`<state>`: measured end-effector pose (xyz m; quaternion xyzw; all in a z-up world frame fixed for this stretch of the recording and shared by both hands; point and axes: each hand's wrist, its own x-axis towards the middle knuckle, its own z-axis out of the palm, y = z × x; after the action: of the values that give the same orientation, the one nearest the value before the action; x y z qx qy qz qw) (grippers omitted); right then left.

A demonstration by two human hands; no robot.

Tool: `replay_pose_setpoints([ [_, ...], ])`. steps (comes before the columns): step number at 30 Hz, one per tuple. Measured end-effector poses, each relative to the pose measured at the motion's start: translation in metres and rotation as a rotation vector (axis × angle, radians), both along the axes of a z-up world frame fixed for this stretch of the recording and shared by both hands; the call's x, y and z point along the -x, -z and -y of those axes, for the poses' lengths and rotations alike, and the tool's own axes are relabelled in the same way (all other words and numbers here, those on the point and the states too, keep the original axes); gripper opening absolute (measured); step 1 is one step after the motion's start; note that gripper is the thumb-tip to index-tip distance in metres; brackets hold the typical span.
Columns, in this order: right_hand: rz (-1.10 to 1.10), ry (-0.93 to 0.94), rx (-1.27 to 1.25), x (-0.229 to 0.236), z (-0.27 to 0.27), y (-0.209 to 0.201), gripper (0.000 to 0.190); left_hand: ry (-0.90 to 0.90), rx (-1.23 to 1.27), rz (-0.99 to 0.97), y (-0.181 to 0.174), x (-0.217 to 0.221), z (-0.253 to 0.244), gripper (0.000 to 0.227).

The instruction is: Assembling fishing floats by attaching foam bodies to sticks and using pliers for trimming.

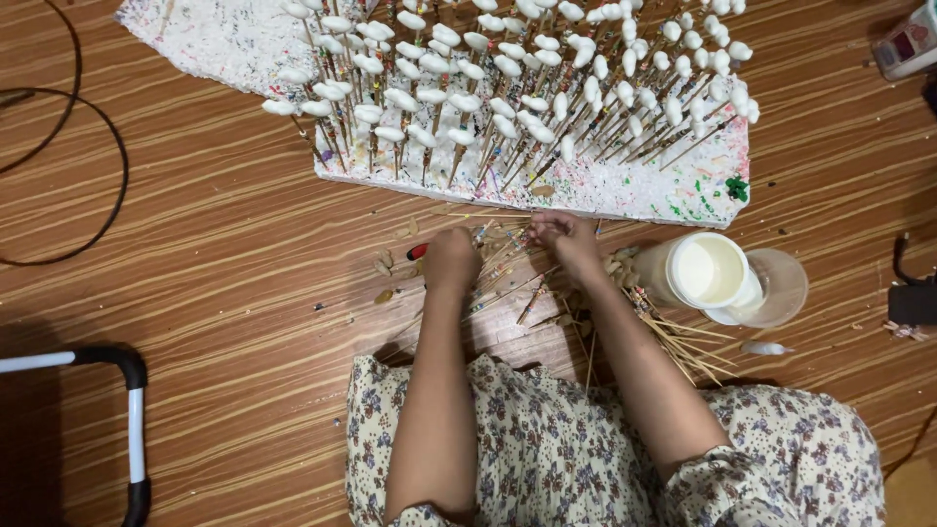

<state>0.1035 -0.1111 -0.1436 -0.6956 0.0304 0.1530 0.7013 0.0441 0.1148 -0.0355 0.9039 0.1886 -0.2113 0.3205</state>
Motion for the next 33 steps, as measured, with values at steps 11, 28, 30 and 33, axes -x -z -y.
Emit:
replay_pose_setpoints([
  [11, 0.101, -0.038, 0.374, 0.006, -0.027, -0.01, 0.021, -0.189, -0.04, -0.034, -0.005, 0.004, -0.031, 0.035],
  [28, 0.579, -0.434, 1.096, -0.019, -0.089, 0.039, 0.024, -0.263, -0.053, -0.107, 0.03, -0.017, -0.026, 0.034],
  [30, 0.611, -0.416, 1.14, -0.025, -0.089, 0.063, 0.022, -0.305, -0.069, -0.092, 0.005, -0.016, -0.022, 0.032],
  [33, 0.694, -0.373, 1.047, -0.015, -0.088, 0.04, 0.019, -0.369, -0.061, -0.03, 0.035, -0.018, -0.024, 0.03],
])
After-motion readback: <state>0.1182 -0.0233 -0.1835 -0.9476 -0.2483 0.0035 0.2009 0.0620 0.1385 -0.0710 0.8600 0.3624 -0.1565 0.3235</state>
